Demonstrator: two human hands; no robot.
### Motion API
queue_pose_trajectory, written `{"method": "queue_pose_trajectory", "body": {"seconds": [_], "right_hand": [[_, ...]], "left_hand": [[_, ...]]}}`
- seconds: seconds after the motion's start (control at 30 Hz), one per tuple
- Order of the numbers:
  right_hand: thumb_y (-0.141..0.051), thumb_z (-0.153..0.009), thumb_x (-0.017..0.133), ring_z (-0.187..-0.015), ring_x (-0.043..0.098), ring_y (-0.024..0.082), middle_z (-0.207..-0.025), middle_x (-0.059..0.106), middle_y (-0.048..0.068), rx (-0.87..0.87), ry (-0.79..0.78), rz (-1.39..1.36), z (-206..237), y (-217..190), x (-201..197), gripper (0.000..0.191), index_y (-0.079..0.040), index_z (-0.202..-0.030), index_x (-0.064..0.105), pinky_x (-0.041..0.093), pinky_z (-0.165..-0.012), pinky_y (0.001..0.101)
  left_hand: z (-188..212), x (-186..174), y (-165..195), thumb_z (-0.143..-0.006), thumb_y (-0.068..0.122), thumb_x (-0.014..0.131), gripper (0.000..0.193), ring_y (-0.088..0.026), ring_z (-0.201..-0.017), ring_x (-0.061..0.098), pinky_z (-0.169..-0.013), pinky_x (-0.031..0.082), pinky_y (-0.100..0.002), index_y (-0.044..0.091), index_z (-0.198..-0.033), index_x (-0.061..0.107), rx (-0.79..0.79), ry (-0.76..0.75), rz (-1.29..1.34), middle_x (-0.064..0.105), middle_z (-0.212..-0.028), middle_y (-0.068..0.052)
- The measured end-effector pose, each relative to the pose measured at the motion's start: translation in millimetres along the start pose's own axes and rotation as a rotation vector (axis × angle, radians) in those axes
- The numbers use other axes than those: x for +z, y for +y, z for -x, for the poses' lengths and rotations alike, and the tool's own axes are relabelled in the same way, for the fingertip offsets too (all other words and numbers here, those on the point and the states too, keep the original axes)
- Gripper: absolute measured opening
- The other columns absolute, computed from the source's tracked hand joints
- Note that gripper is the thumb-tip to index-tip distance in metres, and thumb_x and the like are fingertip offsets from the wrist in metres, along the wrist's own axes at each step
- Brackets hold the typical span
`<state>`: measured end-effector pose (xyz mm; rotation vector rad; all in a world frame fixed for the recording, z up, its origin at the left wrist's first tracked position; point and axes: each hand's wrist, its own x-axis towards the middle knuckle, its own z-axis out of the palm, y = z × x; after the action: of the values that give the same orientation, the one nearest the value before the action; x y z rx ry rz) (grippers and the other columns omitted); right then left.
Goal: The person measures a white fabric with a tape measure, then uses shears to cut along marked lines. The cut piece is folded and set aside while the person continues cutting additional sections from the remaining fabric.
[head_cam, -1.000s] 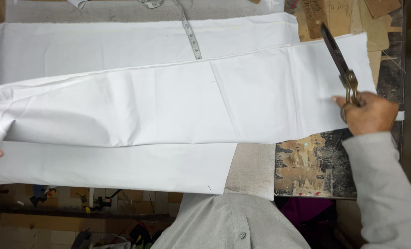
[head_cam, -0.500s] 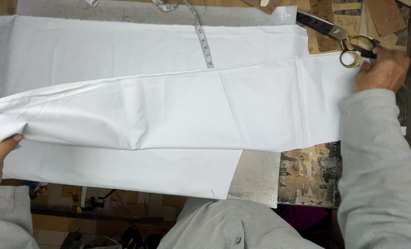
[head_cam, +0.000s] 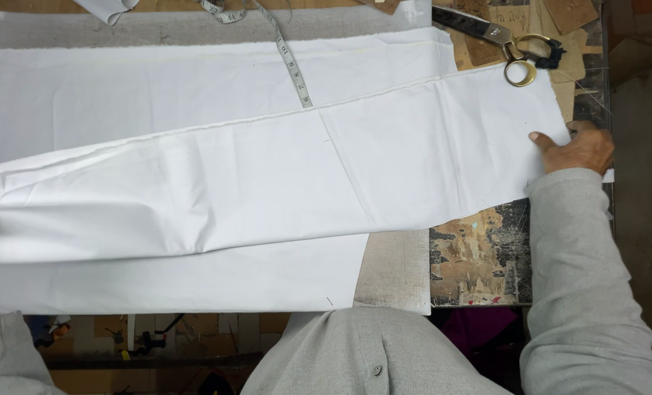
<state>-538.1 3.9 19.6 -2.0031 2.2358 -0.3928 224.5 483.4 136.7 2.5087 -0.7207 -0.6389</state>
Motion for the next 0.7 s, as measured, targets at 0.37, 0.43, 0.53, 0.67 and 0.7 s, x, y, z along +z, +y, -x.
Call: {"method": "queue_pose_trajectory", "body": {"seconds": [0.37,0.43,0.53,0.67,0.7], "right_hand": [[-0.017,-0.098,0.08,-0.093,0.073,0.034,-0.109,0.074,0.028,-0.053,-0.169,-0.248,11,1,-12,0.032,0.007,-0.117,0.072,0.059,-0.083,0.0429],[-0.013,-0.098,0.077,-0.092,0.073,0.03,-0.111,0.073,0.024,-0.103,-0.167,-0.409,14,10,-16,0.031,0.003,-0.123,0.07,0.059,-0.081,0.0401],[-0.009,-0.098,0.074,-0.094,0.073,0.025,-0.113,0.072,0.02,-0.081,-0.196,-0.636,20,19,-26,0.032,0.002,-0.128,0.066,0.06,-0.078,0.0369],[-0.007,-0.107,0.071,-0.095,0.073,0.023,-0.112,0.072,0.02,-0.222,-0.153,-0.769,26,36,-56,0.022,0.005,-0.126,0.067,0.061,-0.082,0.0356],[-0.007,-0.11,0.07,-0.095,0.073,0.022,-0.111,0.073,0.02,-0.245,-0.131,-0.775,27,39,-61,0.02,0.005,-0.126,0.068,0.062,-0.084,0.0353]], "left_hand": [[7,-5,-3,-0.108,0.011,0.061,0.042,-0.038,-0.1,0.064,-0.084,0.057,-0.047,-0.009,-0.143,0.05,-0.012,0.019,0.018,0.066,-0.116,-0.029],[6,-4,-7,-0.108,0.011,0.061,0.042,-0.037,-0.1,0.064,-0.084,0.058,-0.047,-0.008,-0.144,0.05,-0.017,0.02,0.023,0.066,-0.116,-0.028],[5,-2,-10,-0.107,0.01,0.061,0.043,-0.037,-0.102,0.064,-0.085,0.058,-0.046,-0.007,-0.145,0.049,-0.021,0.023,0.029,0.066,-0.117,-0.028],[11,-1,-13,-0.107,0.008,0.061,0.044,-0.036,-0.104,0.064,-0.086,0.058,-0.046,-0.006,-0.147,0.049,-0.028,0.034,0.038,0.066,-0.119,-0.027],[23,-1,-15,-0.107,0.008,0.061,0.045,-0.036,-0.104,0.064,-0.086,0.058,-0.045,-0.006,-0.147,0.049,-0.031,0.03,0.038,0.066,-0.119,-0.027]]}}
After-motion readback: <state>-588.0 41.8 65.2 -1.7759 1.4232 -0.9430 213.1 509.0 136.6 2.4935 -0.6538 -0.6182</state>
